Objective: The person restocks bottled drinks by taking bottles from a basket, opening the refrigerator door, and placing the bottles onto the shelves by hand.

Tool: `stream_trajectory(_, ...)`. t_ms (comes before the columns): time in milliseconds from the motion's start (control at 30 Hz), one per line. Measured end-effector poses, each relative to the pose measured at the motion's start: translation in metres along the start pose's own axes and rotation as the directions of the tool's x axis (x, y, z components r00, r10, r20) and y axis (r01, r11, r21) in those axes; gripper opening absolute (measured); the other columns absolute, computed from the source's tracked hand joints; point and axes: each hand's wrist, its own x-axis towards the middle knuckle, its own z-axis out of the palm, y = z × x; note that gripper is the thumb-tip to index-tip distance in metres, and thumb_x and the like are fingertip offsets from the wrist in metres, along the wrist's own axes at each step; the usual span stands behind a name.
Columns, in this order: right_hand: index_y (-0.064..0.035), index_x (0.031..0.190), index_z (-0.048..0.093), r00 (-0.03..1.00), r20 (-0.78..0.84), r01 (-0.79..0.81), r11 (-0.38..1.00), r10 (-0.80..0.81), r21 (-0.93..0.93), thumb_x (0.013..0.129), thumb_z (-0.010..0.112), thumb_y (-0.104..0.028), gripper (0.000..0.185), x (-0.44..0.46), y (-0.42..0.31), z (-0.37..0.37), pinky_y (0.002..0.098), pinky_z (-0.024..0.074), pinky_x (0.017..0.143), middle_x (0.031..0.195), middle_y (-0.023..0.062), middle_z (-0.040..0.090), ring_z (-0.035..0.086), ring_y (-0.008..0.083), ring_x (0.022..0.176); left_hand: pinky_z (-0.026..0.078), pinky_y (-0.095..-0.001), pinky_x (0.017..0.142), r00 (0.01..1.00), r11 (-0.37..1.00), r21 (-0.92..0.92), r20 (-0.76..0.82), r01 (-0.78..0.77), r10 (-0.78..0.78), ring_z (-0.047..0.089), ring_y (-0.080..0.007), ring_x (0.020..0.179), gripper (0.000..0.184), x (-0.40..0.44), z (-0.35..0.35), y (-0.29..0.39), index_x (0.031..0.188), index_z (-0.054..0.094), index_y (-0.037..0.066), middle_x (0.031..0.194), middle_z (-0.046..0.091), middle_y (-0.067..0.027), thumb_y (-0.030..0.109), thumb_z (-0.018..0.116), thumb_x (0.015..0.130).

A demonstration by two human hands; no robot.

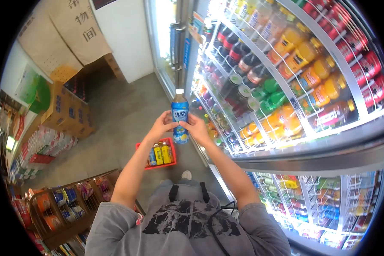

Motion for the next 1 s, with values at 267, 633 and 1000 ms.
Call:
stream_trajectory(267,0.0061,0.136,0.048,0.968,-0.120,0.210,0.973,-0.220,-0.091,0.086,0.074,-0.006,0.057,-0.075,-0.050,-0.057,0.0338,0.0485,0.098,0.124,0.0128,0.062,0.061,0.0171,0.110,0.046,-0.0373,0.100,0.921,0.981,-0.045,0.339,-0.190,0.193,0.051,-0.0222,0.125,0.084,0.014,0.085,0.031,0.145,0.028,0.001,0.137,0.048,-0.0127,0.003,0.076,0.076)
stream_trajectory(633,0.0023,0.139,0.047,0.747,-0.461,0.266,0.851,-0.479,-0.454,0.080,0.080,-0.013,0.070,-0.186,-0.126,-0.071,0.0345,0.0446,0.103,0.125,0.0134,0.062,0.058,0.0175,0.115,0.054,-0.0321,0.086,0.568,0.951,-0.015,0.799,-0.308,0.196,0.054,-0.0217,0.119,0.082,0.017,0.193,0.098,0.145,0.030,0.004,0.135,0.049,-0.0125,-0.002,0.076,0.077)
stream_trajectory(1000,0.0027,0.137,0.050,0.448,-0.778,0.207,0.898,-0.440,-0.388,0.081,0.075,-0.001,0.062,-0.287,-0.117,-0.042,0.0283,0.0503,0.092,0.119,0.0080,0.065,0.061,0.0135,0.106,0.051,-0.0365,0.094,0.264,0.934,0.045,0.963,-0.354,0.053,0.050,-0.0228,0.123,0.078,-0.025,0.271,0.082,0.145,0.031,0.003,0.134,0.050,-0.0119,-0.001,0.074,0.079)
